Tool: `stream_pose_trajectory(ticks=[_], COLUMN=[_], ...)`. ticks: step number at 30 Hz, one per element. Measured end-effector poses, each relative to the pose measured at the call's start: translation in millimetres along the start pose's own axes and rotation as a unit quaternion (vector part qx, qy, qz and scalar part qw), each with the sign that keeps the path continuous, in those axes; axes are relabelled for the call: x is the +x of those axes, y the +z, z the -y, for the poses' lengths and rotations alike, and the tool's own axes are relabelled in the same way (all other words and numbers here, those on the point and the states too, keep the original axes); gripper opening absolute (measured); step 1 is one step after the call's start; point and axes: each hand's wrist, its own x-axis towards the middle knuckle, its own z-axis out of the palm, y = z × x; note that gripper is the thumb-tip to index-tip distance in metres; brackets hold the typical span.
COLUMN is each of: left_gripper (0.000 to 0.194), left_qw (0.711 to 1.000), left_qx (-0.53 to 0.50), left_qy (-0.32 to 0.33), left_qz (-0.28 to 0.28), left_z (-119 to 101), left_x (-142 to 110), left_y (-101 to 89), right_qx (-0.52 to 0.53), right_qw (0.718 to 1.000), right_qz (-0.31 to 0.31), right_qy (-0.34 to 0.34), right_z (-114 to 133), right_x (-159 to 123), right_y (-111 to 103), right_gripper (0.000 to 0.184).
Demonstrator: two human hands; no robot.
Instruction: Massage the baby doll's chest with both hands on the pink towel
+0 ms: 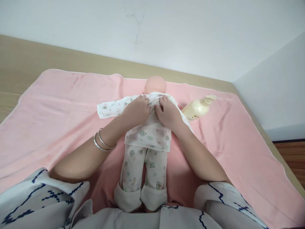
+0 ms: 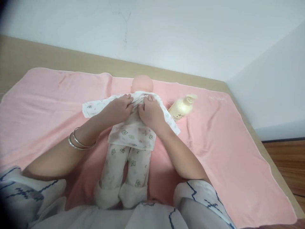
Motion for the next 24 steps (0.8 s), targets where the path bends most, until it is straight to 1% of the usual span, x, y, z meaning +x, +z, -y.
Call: stream_pose_trajectory(ticks=[3, 5, 7, 9, 11, 14, 16, 18, 19, 22, 24], left_gripper=[0.026, 0.031, 0.036, 0.039, 0.039, 0.039, 0.042, 0.045, 0.045, 0.038, 0.032], left_qw=[0.999, 0.997, 0.992, 0.983, 0.98, 0.981, 0.98, 0.981, 0.984, 0.994, 0.996], left_qx=[0.031, 0.05, 0.08, 0.114, 0.129, 0.13, 0.145, 0.157, 0.151, 0.102, 0.083], left_qy=[0.026, 0.051, 0.095, 0.132, 0.136, 0.112, 0.106, 0.094, 0.079, 0.033, 0.031], left_qz=[-0.005, -0.015, -0.037, -0.057, -0.071, -0.09, -0.085, -0.06, -0.05, -0.03, -0.014], left_z=[-4.8, -0.5, 9.1, 21.0, 30.6, 33.5, 26.4, 14.0, 6.7, -13.6, -22.1], left_x=[-4.0, -0.1, 6.8, 13.6, 17.6, 16.9, 12.8, 6.9, 3.4, -8.0, -14.1], left_y=[0.2, 6.1, 15.6, 26.8, 36.8, 43.4, 40.0, 30.9, 25.0, 7.9, 1.1], right_qx=[-0.006, -0.033, -0.063, -0.092, -0.118, -0.098, -0.048, -0.001, 0.016, 0.041, 0.04], right_qw=[1.0, 0.999, 0.998, 0.994, 0.988, 0.99, 0.995, 0.998, 0.998, 0.998, 0.998], right_qz=[-0.014, -0.019, -0.026, -0.038, -0.047, -0.046, -0.037, -0.03, -0.028, -0.028, -0.034], right_qy=[0.0, 0.006, -0.009, -0.052, -0.086, -0.091, -0.082, -0.063, -0.051, -0.03, -0.033], right_z=[-5.0, 2.2, 14.9, 27.6, 35.4, 34.1, 26.9, 17.6, 12.8, -0.9, -7.7], right_x=[6.3, -2.4, -18.3, -35.2, -46.3, -45.3, -34.9, -21.1, -14.1, 2.5, 8.2], right_y=[4.7, 8.0, 9.7, 10.3, 10.8, 10.0, 7.2, 3.3, 1.5, -0.1, 3.0], right_gripper=[0.054, 0.062, 0.06, 0.053, 0.05, 0.051, 0.049, 0.045, 0.044, 0.038, 0.038])
